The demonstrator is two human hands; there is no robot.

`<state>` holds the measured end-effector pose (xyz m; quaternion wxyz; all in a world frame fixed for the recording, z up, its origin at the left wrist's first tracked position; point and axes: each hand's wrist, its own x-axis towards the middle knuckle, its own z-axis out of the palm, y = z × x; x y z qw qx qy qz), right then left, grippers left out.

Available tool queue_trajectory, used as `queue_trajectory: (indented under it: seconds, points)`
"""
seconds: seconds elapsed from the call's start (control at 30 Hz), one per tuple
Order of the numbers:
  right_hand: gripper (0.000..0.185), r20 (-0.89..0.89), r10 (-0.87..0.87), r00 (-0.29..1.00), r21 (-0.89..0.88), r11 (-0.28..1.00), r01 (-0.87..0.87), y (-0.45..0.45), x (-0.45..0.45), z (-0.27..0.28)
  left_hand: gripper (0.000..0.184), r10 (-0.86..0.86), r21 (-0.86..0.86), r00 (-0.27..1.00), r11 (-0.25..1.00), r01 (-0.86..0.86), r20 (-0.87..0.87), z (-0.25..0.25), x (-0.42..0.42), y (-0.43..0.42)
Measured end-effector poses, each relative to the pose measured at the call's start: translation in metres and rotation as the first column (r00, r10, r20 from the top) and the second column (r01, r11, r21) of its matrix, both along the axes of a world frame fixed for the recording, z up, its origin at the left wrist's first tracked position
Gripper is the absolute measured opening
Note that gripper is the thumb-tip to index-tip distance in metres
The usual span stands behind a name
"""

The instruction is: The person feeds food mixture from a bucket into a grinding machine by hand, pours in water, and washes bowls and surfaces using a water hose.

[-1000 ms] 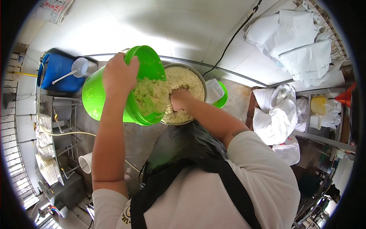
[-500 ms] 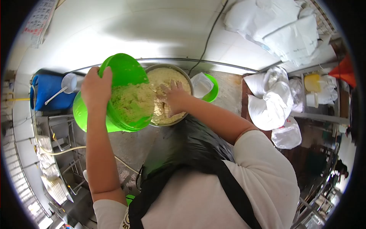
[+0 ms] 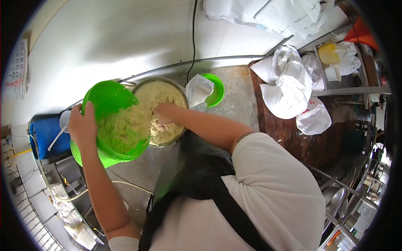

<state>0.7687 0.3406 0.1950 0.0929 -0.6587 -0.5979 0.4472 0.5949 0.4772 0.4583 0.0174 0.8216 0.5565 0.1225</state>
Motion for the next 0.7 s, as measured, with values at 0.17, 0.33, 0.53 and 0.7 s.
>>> queue_trajectory:
  seconds: [0.17, 0.33, 0.53, 0.7]
  points:
    - [0.067, 0.239, -0.023, 0.971, 0.257, 0.965, -0.040, -0.051, -0.019, 0.054, 0.057, 0.015, 0.006, 1.000, 1.000, -0.015, 0.013, -0.009, -0.008, 0.011]
    - [0.066, 0.369, 0.027, 0.929, 0.242, 0.962, -0.124, -0.027, -0.035, 0.020, 0.056, 0.033, -0.017, 0.999, 0.999, -0.034, -0.028, -0.004, 0.000, 0.007]
    - [0.047, 0.422, 0.113, 0.900, 0.099, 0.981, -0.169, 0.005, -0.033, 0.006, 0.056, 0.006, 0.045, 0.999, 0.999, -0.005, -0.033, -0.007, 0.009, -0.001]
    - [0.036, 0.133, 0.388, 0.912, -0.091, 0.921, -0.379, 0.024, -0.019, -0.011, 0.054, -0.003, 0.024, 0.999, 1.000, 0.004, -0.041, -0.003, 0.014, -0.009]
